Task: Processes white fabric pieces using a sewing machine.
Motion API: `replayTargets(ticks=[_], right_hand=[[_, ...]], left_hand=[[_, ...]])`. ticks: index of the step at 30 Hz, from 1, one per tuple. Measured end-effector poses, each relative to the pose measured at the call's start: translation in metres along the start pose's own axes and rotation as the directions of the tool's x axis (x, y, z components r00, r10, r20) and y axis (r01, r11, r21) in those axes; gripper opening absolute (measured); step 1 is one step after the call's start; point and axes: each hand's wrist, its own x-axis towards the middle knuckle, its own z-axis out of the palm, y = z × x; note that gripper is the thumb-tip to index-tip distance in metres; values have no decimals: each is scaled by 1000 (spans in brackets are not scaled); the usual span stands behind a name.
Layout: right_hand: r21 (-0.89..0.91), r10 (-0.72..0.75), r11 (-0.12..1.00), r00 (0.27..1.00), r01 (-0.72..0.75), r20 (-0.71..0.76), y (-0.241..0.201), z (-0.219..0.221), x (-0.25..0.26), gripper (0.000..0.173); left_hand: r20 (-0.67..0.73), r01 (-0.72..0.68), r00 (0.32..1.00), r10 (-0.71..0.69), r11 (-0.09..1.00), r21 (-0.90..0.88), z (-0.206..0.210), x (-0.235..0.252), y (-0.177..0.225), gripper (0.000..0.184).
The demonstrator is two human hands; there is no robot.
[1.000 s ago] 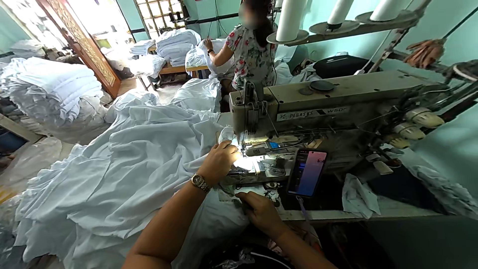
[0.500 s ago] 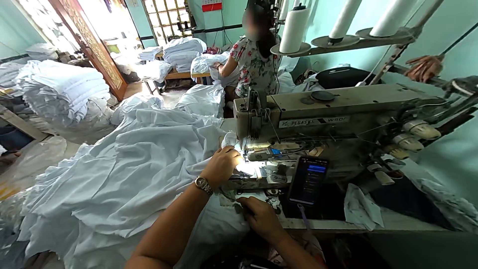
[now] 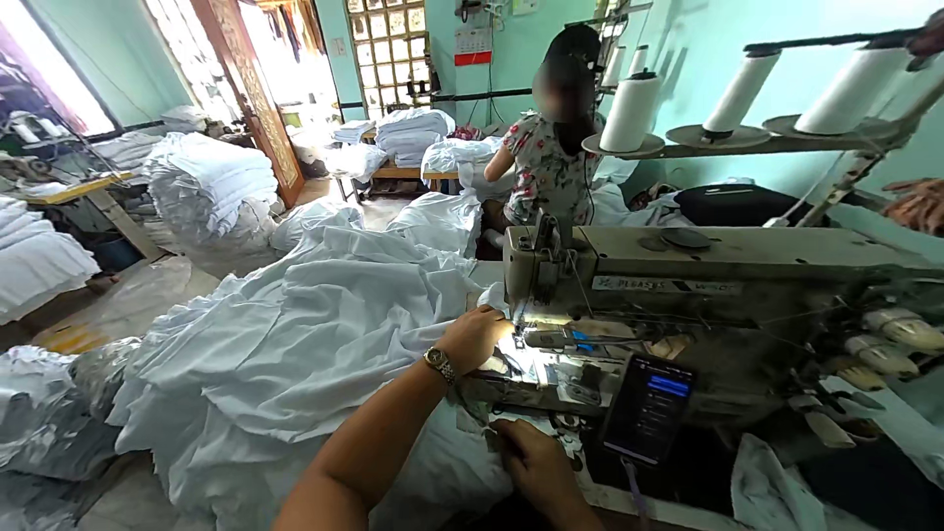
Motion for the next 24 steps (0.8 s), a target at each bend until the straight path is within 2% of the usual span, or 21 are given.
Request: replayTargets(ticks=[4, 6, 7, 9, 11, 14, 16, 17, 18, 20, 21, 24], right_hand=[[29, 12, 1000, 999, -13, 33, -1, -2, 3, 28], [34, 8, 999, 999, -9, 33, 0, -2, 2, 28], [33, -1, 999, 1000, 0, 25, 1, -2, 1, 28], [47, -5, 999, 1000, 4, 19, 3, -1, 0, 28], [58, 14, 998, 1000, -15, 17, 3, -2, 0, 29], [50, 39, 998, 999, -39, 3, 2, -1, 0, 28], [44, 59, 997, 998, -60, 16, -2, -2, 2, 33], [44, 73, 996, 997, -74, 32, -4, -3, 4, 36], [49, 88, 995, 995, -90, 46, -6, -5, 6, 41], [70, 120, 990, 991, -124, 58, -9, -7, 8, 46], [78, 129, 988, 990, -134, 65, -10, -9, 8, 46], [91, 128, 987, 992, -129, 18, -7, -6, 9, 39]], left_hand=[[43, -66, 997, 64, 997, 49, -5, 23, -19, 28], [94, 3, 995, -10, 998, 66, -14, 36, -28, 28], [78, 61, 995, -65, 996, 63, -16, 40, -40, 28], [-112, 154, 983, -146, 986, 66, -18, 36, -76, 25], [-329, 262, 916, -230, 963, 58, -27, 17, -97, 22], [-518, 322, 815, -259, 946, 33, -37, -33, -76, 25], [-551, 278, 784, -286, 955, -99, -33, -71, -45, 24], [-508, 255, 786, -352, 933, -253, -29, -89, -27, 20], [-382, 263, 809, -447, 856, -445, -24, -108, -10, 19], [-66, 353, 830, -554, 612, -708, -7, -138, 10, 25], [-2, 368, 822, -570, 534, -761, 6, -148, 13, 25], [-39, 268, 800, -599, 415, -870, 21, -160, 11, 21]])
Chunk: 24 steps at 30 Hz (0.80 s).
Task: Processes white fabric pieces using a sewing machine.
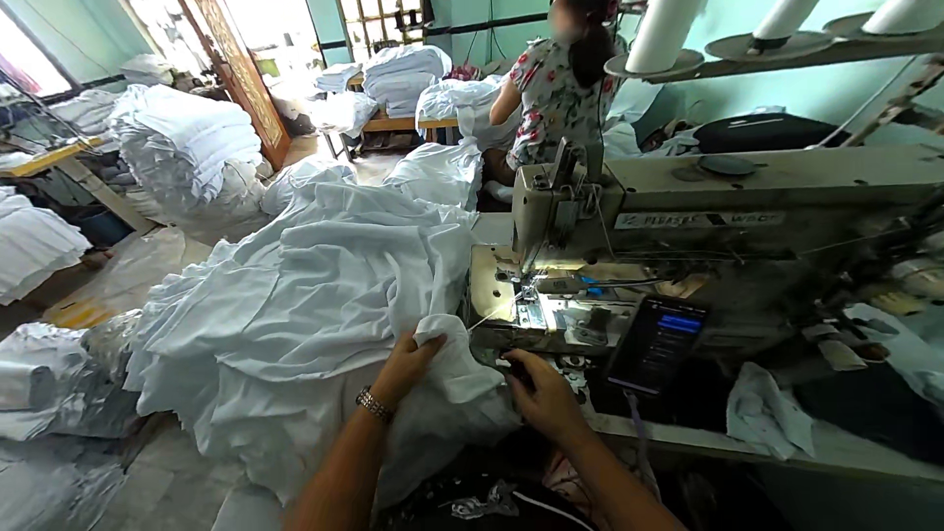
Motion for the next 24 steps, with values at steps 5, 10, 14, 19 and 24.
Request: replayTargets(ticks=[5, 10, 14, 19, 24], right_hand=[[-45, -48, 998, 981, 41, -188, -6, 1, 5, 33], [-236, -224, 958, 943, 166, -248, -36, -3, 39, 26], [-288, -243, 941, 945, 176, -217, -52, 1, 58, 25], [-125, -226, 973, 926, 197, -301, -54, 0, 58, 24], [-33, -171, 985, 948, 168, -267, -49, 12, 45, 33]], left_hand=[[34, -28, 999, 31, 996, -84, -3, 5, -7, 17], [51, -56, 997, 64, 988, -145, -4, 3, -9, 13], [161, -111, 977, 143, 975, -194, -10, 2, -14, 12], [277, -120, 934, 227, 928, -354, -22, 0, -30, 9], [200, -90, 950, 240, 823, -561, -26, -18, -23, 34]])
